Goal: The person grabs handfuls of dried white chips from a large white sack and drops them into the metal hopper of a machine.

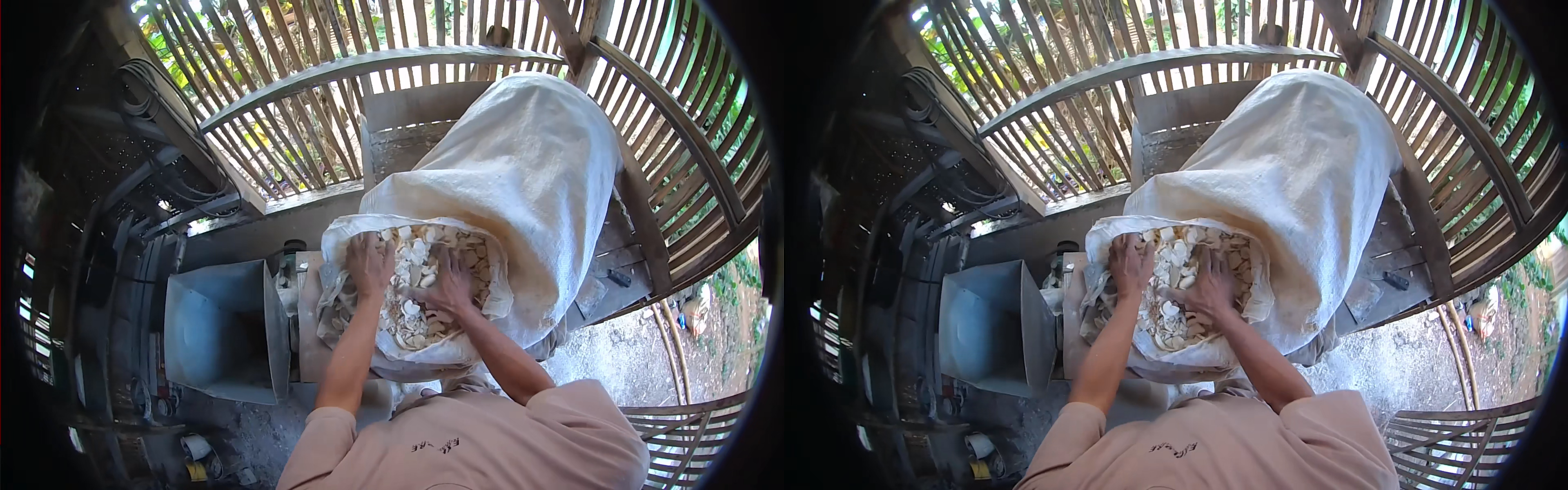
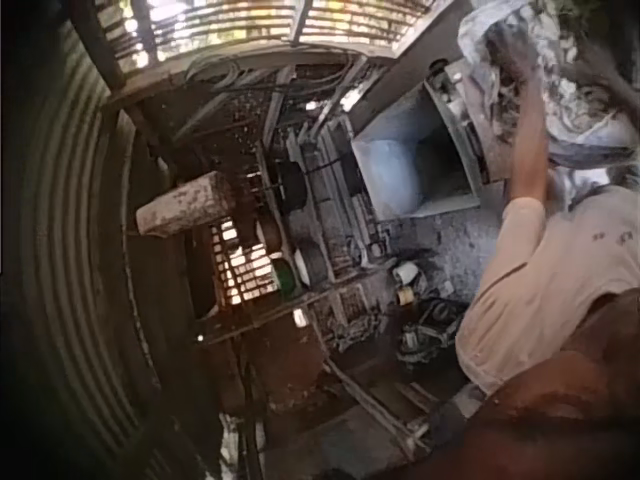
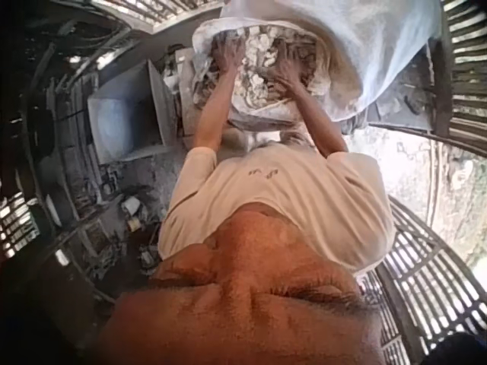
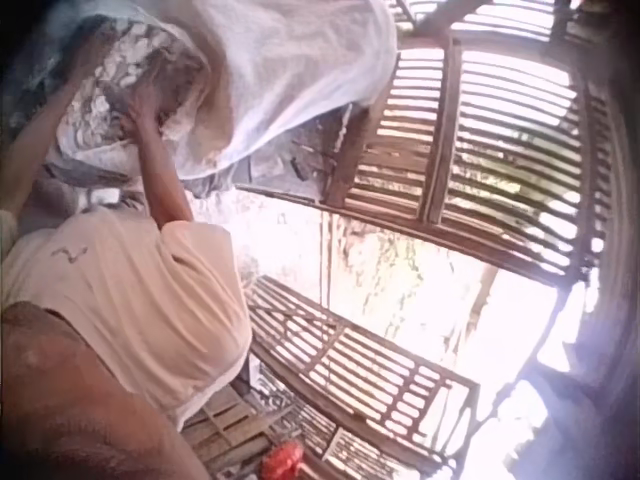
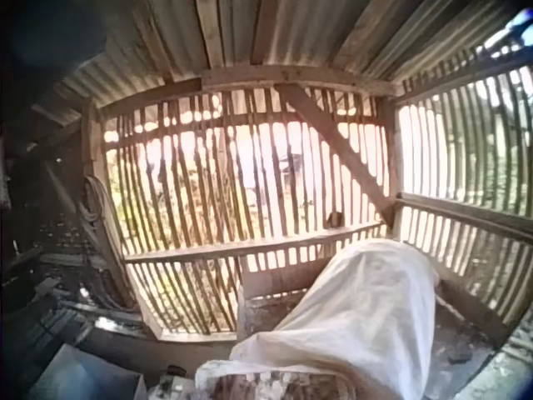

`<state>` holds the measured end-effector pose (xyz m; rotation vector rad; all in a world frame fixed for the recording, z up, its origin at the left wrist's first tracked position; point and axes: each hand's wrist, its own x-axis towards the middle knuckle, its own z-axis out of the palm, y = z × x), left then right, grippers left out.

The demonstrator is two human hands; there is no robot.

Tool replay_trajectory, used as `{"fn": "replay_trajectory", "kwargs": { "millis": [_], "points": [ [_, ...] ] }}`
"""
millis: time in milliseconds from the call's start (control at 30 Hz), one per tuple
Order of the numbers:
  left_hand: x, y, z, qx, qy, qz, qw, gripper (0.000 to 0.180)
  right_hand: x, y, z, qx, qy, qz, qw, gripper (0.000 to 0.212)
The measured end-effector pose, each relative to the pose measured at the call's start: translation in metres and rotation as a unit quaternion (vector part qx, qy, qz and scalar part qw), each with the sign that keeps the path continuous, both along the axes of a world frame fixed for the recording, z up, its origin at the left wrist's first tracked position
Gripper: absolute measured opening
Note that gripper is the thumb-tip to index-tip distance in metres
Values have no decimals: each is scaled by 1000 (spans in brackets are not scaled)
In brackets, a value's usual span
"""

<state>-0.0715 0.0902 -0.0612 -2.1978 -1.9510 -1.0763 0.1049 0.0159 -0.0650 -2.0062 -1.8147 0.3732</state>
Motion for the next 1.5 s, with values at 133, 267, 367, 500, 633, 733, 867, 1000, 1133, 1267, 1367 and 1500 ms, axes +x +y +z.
{"fn": "replay_trajectory", "kwargs": {
  "millis": [133, 267, 367, 500, 633, 733, 867, 1000, 1133, 1267, 1367, 1500],
  "points": [
    [13, -17, 9, -24, -71, -40, 996, 29, 2, 32, -8, 33, 133, 41, 990, 134],
    [9, -23, -4, -5, -188, -35, 982, 33, -11, 31, 16, 0, 295, 95, 951, 118],
    [29, -36, 20, -90, -322, -40, 942, 38, -14, 29, 33, -47, 390, 80, 916, 100],
    [39, -50, 18, -52, -361, 5, 931, 39, -28, 19, 15, -5, 510, 51, 859, 85],
    [64, -65, 42, 11, -207, 64, 976, 27, -21, 6, 5, 30, 688, 46, 724, 58],
    [79, -74, 46, 37, -285, 59, 956, 23, -14, -1, 25, 1, 709, 40, 704, 46],
    [93, -81, 78, 68, -283, 35, 956, 21, -9, -7, 49, 81, 692, 63, 714, 40],
    [97, -80, 93, 111, -314, 17, 943, 19, -6, -11, 69, 169, 623, 104, 756, 38],
    [84, -81, 129, 180, -326, 11, 928, 18, -13, -2, 94, 279, 405, 167, 855, 35],
    [43, -83, 182, 223, -308, 4, 925, 20, -58, 15, 131, 273, 446, 207, 827, 33],
    [-15, -81, 219, 356, -255, 35, 899, 20, -125, 27, 161, 288, 520, 268, 758, 31],
    [-114, -112, 263, 349, -182, 98, 914, 22, -236, 8, 214, 107, 762, 286, 572, 25]
  ]
}}
